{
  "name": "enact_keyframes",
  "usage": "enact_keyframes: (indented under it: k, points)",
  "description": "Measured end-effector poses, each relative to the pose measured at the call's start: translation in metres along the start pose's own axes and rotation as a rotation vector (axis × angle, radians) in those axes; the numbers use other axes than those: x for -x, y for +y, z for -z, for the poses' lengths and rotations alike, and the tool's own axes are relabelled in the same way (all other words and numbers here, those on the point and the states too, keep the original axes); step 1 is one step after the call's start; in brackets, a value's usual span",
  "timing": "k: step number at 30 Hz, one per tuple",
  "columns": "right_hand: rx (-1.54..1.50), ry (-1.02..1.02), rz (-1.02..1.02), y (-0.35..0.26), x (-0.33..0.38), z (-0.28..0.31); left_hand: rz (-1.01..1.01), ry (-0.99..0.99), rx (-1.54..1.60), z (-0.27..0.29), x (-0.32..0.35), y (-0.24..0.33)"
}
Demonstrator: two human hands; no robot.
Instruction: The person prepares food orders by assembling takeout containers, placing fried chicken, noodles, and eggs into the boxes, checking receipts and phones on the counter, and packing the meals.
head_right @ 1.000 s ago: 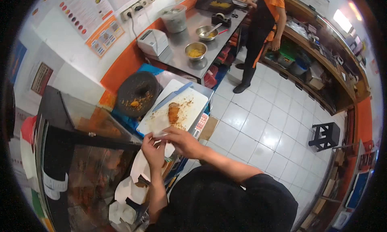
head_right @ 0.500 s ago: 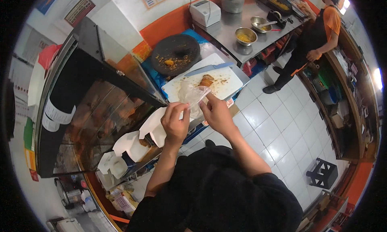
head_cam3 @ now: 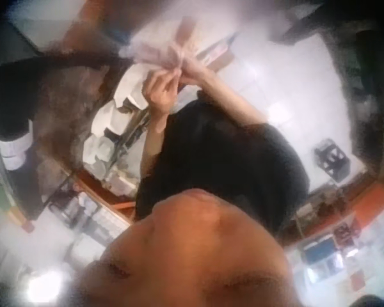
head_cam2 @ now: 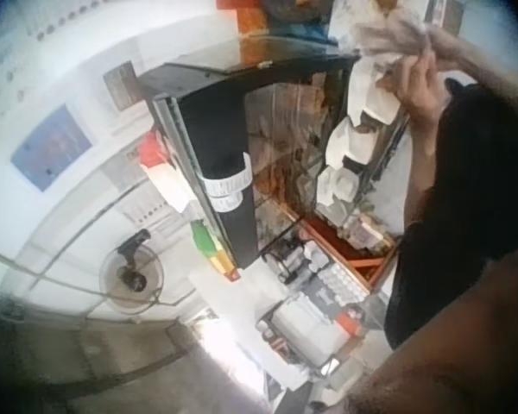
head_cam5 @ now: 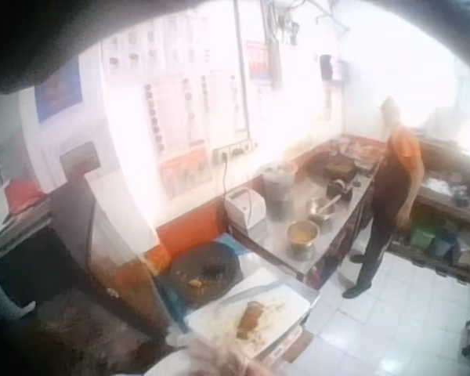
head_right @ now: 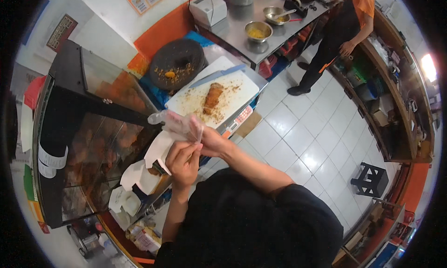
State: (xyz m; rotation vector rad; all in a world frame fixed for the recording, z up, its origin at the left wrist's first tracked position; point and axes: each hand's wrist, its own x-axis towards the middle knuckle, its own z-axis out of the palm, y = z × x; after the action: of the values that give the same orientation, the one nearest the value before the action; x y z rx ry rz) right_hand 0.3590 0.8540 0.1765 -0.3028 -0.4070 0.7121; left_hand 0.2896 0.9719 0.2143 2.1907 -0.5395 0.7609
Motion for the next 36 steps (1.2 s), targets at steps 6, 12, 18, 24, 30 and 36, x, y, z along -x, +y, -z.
enact_keyframes:
  k: [6, 12, 18, 24, 30, 36]
  points:
    - [0.207, 0.312, -0.155, 0.029, 0.011, 0.041, 0.253, -0.100, 0.237, -0.016, 0.023, -0.019]
    - [-0.017, 0.435, -0.096, 0.043, 0.008, 0.052, 0.414, -0.277, 0.321, -0.019, 0.022, -0.034]
    - [0.173, 0.507, -0.190, 0.027, 0.009, 0.046, 0.553, -0.243, 0.397, -0.030, 0.033, -0.037]
    - [0.108, 0.449, -0.097, 0.007, 0.023, 0.042, 0.497, -0.323, 0.446, -0.026, 0.017, -0.035]
    - [0.301, 0.688, -0.155, 0.007, 0.044, 0.036, 0.462, -0.387, 0.523, -0.026, 0.023, -0.039]
    - [0.121, 0.532, 0.069, 0.015, 0.036, 0.041, 0.381, -0.410, 0.538, -0.039, 0.027, -0.044]
